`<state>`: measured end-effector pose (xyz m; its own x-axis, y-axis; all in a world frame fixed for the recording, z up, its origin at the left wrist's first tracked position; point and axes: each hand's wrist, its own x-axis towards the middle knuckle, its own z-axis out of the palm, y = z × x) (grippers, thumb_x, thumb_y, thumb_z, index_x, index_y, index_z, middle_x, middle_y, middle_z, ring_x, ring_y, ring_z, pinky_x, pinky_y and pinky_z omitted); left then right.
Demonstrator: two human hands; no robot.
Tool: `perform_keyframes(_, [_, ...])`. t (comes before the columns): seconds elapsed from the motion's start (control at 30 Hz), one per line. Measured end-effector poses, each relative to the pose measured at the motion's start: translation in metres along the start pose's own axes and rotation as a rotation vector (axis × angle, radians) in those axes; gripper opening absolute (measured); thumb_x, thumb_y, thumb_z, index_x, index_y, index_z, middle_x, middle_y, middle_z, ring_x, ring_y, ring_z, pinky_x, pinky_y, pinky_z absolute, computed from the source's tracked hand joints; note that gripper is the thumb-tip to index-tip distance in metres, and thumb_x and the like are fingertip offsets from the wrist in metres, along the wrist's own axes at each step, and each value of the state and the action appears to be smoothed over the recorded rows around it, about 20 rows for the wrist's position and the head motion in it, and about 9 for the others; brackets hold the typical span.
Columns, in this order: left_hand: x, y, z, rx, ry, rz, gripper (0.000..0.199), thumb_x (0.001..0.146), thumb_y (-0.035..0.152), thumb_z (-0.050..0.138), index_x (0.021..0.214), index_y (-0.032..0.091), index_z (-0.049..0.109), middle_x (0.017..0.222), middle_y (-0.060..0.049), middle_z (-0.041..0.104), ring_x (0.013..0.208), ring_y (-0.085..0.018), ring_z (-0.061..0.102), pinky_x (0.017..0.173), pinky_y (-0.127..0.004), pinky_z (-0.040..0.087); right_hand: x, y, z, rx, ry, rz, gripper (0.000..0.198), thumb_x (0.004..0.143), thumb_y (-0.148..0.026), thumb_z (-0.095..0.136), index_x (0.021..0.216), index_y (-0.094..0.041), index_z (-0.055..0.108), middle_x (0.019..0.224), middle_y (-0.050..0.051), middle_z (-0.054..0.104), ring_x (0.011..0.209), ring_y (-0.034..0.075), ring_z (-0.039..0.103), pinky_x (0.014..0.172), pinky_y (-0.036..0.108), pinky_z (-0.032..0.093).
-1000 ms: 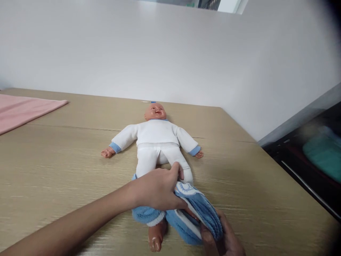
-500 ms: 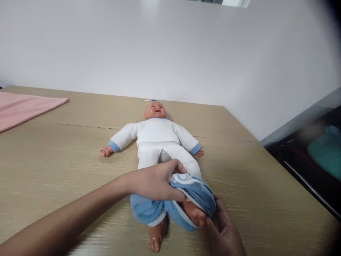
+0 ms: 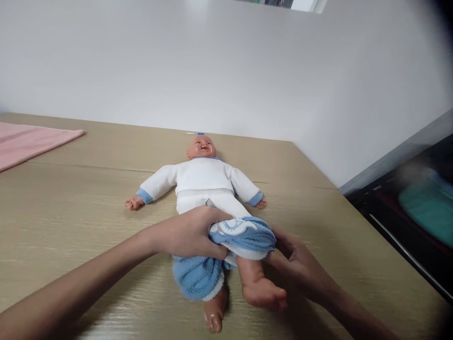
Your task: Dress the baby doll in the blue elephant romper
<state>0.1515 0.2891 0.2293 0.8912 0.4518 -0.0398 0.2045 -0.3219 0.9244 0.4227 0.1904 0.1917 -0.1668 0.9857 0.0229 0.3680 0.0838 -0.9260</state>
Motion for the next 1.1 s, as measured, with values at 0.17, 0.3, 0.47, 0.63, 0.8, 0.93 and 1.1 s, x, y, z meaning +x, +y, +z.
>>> perform_keyframes(0.17, [-0.002, 0.000, 0.003, 0.107, 0.033, 0.040, 0.012, 0.092, 0.026, 0.081, 0.094, 0.018, 0.072, 0.099, -0.001, 0.074, 0.103, -0.023, 0.066, 0.096, -0.034, 0.048, 0.026, 0.015, -0.027, -0.139, -0.189, -0.075, 0.037, 0.084, -0.037, 0.086, 0.116, -0.020, 0.081, 0.116, 0.008, 0.083, 0.108, 0.032, 0.077, 0.095, 0.041, 0.063])
perform_keyframes(0.3, [-0.013, 0.000, 0.013, 0.283, 0.153, 0.010, 0.037, 0.094, 0.050, 0.086, 0.112, 0.021, 0.071, 0.110, -0.004, 0.071, 0.115, -0.027, 0.060, 0.104, -0.040, 0.045, 0.031, 0.021, -0.031, -0.026, -0.279, -0.092, 0.040, 0.088, -0.038, 0.086, 0.124, -0.022, 0.076, 0.114, 0.006, 0.079, 0.107, 0.029, 0.075, 0.094, 0.039, 0.062])
perform_keyframes(0.47, [-0.042, -0.020, 0.022, 0.402, 0.380, 0.072, 0.038, 0.102, 0.050, 0.076, 0.129, 0.025, 0.066, 0.150, -0.009, 0.062, 0.139, -0.031, 0.050, 0.122, -0.046, 0.036, 0.030, 0.002, -0.034, -0.102, -0.339, -0.200, 0.031, 0.091, -0.042, 0.084, 0.115, -0.025, 0.075, 0.115, 0.006, 0.072, 0.107, 0.027, 0.071, 0.096, 0.037, 0.057])
perform_keyframes(0.63, [-0.058, -0.037, 0.022, 0.459, 0.491, 0.067, 0.026, 0.102, 0.047, 0.075, 0.111, 0.024, 0.070, 0.156, -0.009, 0.058, 0.145, -0.034, 0.045, 0.123, -0.048, 0.035, 0.051, -0.009, -0.022, -0.044, -0.314, -0.168, 0.023, 0.103, -0.045, 0.074, 0.101, -0.022, 0.072, 0.101, 0.003, 0.065, 0.095, 0.021, 0.064, 0.087, 0.031, 0.052])
perform_keyframes(0.8, [-0.052, -0.048, 0.007, 0.163, 0.624, -0.044, 0.025, 0.111, 0.044, 0.063, 0.127, 0.025, 0.068, 0.139, -0.007, 0.068, 0.135, -0.026, 0.059, 0.116, -0.041, 0.046, 0.093, -0.005, -0.002, 0.151, -0.256, -0.036, 0.032, 0.104, -0.052, 0.072, 0.100, -0.021, 0.067, 0.083, -0.004, 0.055, 0.074, 0.014, 0.048, 0.067, 0.025, 0.039])
perform_keyframes(0.93, [-0.053, -0.067, 0.006, 0.078, 0.881, -0.074, 0.024, 0.105, 0.045, 0.070, 0.111, 0.022, 0.068, 0.153, -0.010, 0.056, 0.149, -0.028, 0.051, 0.121, -0.043, 0.043, 0.115, -0.001, 0.009, 0.168, -0.179, -0.069, 0.029, 0.100, -0.047, 0.077, 0.095, -0.021, 0.065, 0.082, -0.004, 0.052, 0.076, 0.014, 0.047, 0.070, 0.026, 0.039])
perform_keyframes(1.1, [-0.061, -0.080, 0.017, 0.016, 0.930, -0.046, 0.022, 0.106, 0.046, 0.069, 0.103, 0.024, 0.067, 0.153, -0.010, 0.054, 0.155, -0.028, 0.045, 0.127, -0.041, 0.037, 0.117, 0.014, 0.022, 0.263, -0.004, -0.102, 0.029, 0.090, -0.051, 0.084, 0.095, -0.024, 0.072, 0.088, -0.001, 0.062, 0.085, 0.019, 0.055, 0.076, 0.028, 0.044])
